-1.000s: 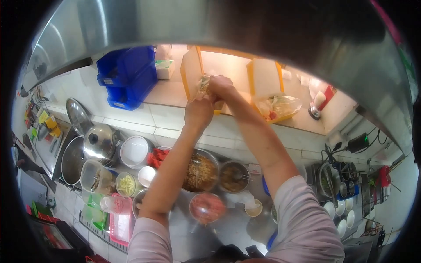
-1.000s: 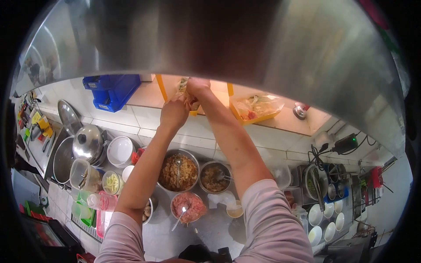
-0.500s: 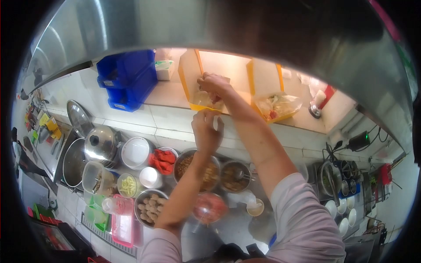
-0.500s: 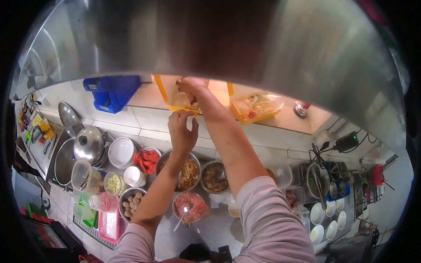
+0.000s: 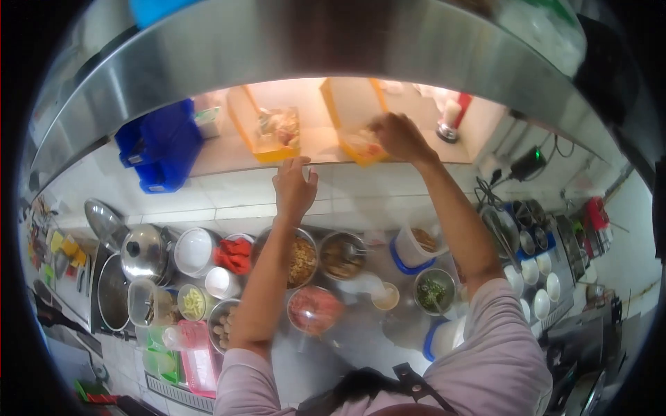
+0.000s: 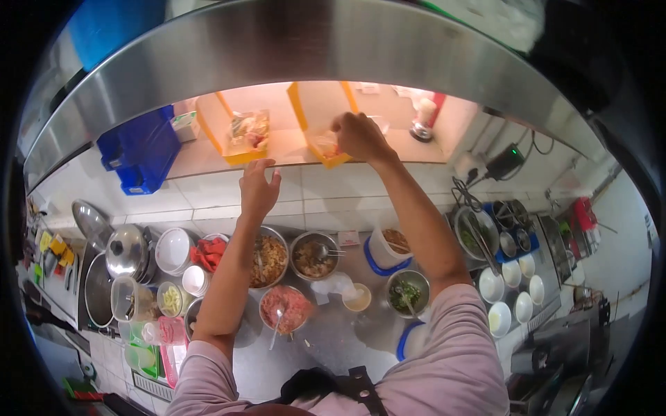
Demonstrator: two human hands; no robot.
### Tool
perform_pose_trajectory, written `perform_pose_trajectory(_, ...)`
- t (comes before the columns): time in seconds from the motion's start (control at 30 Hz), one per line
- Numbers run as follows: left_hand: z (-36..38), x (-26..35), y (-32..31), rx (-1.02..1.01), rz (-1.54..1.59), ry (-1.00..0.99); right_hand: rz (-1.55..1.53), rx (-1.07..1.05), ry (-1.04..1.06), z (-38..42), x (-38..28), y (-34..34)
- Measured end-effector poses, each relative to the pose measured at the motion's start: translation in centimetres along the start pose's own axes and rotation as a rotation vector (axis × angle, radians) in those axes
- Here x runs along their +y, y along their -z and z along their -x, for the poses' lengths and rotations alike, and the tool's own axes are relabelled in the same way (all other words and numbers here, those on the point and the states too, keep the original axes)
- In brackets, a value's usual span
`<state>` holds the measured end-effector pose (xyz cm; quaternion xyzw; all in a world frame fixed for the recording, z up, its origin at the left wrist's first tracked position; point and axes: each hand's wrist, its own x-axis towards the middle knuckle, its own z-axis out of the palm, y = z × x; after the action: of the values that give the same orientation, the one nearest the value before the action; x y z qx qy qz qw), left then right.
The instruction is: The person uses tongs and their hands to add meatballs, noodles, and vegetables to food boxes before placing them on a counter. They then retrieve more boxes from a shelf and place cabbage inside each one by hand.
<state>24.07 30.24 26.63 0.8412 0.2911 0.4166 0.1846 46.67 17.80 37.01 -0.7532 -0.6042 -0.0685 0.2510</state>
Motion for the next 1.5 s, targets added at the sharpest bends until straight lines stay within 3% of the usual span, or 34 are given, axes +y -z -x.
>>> perform_pose_trajectory(0.1,-0.2,2.8,-2.0,-0.064,0.2,-0.2,0.188,0.047,-0.108,2.0,6.5,-3.2)
perform_pose_trajectory(0.2,-1.3,5.5,-4.6,-0.015,0.188,-0.349,0.252,0.087,-0.157,1.0,10.6,-6.4)
perform_pose_trajectory(0.27,-2.1,5.6,-5.8,0.025,0.168,-0.381,0.188,0.229,-0.187,-0.2,11.0,-7.3)
perform_pose_trajectory(0.3,-2.5,5.2,-6.4,0.098,0.183,-0.372,0.236,0.035,-0.325,-1.2,11.4,-7.3)
perform_pose_trajectory(0.37,-2.9,4.1,-7.3,0.171,0.194,-0.361,0.194,-0.013,-0.37,-3.0,11.3,-7.4)
perform_pose_trajectory(0.43,-2.9,2.8,-7.8,-0.068,0.36,-0.026,0.152,-0.069,-0.415,-4.3,10.5,-7.0)
perform_pose_trajectory(0.5,-2.8,1.7,-8.5,-0.024,0.338,-0.052,0.164,-0.262,-0.544,-4.9,8.5,-5.4)
perform_pose_trajectory(0.7,-3.1,1.6,-8.7,0.036,0.331,-0.046,0.319,-0.207,-0.663,-6.6,9.3,-8.2)
perform_pose_trajectory(0.8,-3.2,1.5,-8.8,0.047,0.352,-0.056,0.325,-0.131,-0.75,-5.1,4.8,-5.8)
perform_pose_trajectory(0.9,-3.3,1.8,-7.8,-0.013,0.409,-0.031,0.327,-0.327,-0.566,-7.2,10.2,-8.5)
perform_pose_trajectory(0.97,-2.8,1.3,-5.9,-0.047,0.458,0.019,0.264,-0.275,-0.585,-8.3,14.9,-9.5)
perform_pose_trajectory(1.03,-1.6,-0.5,-3.5,-0.164,0.377,-0.114,0.197,-0.233,-0.673,-8.7,11.2,-6.8)
perform_pose_trajectory(1.07,-1.0,-2.4,-2.7,-0.135,0.377,-0.089,0.209,-0.24,-0.731,-8.0,5.7,-2.8)
perform_pose_trajectory(1.1,-0.5,-4.6,-2.0,0.09,0.264,-0.244,0.226,-0.252,-0.701,-8.7,3.7,-2.7)
perform_pose_trajectory(1.13,-0.1,-6.1,-1.0,0.308,0.141,-0.395,0.305,-0.165,-0.539,-9.5,2.3,-3.1)
perform_pose_trajectory(1.17,-0.3,-7.4,-0.4,0.482,0.133,-0.284,0.376,-0.077,-0.378,-10.4,0.8,-3.6)
perform_pose_trajectory(1.2,-0.7,-8.9,0.2,0.651,0.123,-0.174,0.495,-0.167,-0.045,-11.8,-1.0,-4.7)
perform_pose_trajectory(1.23,-1.4,-10.3,1.0,0.635,0.186,-0.026,0.6,-0.257,0.289,-13.1,-3.2,-6.4)
perform_pose_trajectory(1.27,-2.2,-11.8,0.8,0.648,0.183,-0.008,0.145,-0.201,0.177,-13.8,-5.3,-8.6)
perform_pose_trajectory(1.3,-3.2,-13.2,0.5,0.619,0.084,-0.033,0.21,-0.174,0.466,-14.8,-6.6,-10.2)
perform_pose_trajectory(1.33,-3.8,-14.9,0.2,0.593,-0.018,-0.059,0.12,-0.198,0.328,-16.5,-7.5,-12.7)
perform_pose_trajectory(1.37,-3.9,-16.8,-0.6,0.496,-0.241,-0.217,0.145,-0.224,0.294,-18.8,-6.9,-16.1)
perform_pose_trajectory(1.43,-3.5,-16.6,-0.7,0.441,-0.148,-0.141,0.207,-0.302,0.17,-20.8,-8.7,-18.1)
perform_pose_trajectory(1.5,-3.4,-15.4,0.1,0.567,-0.167,-0.204,0.292,-0.396,0.272,-22.7,-7.5,-19.6)
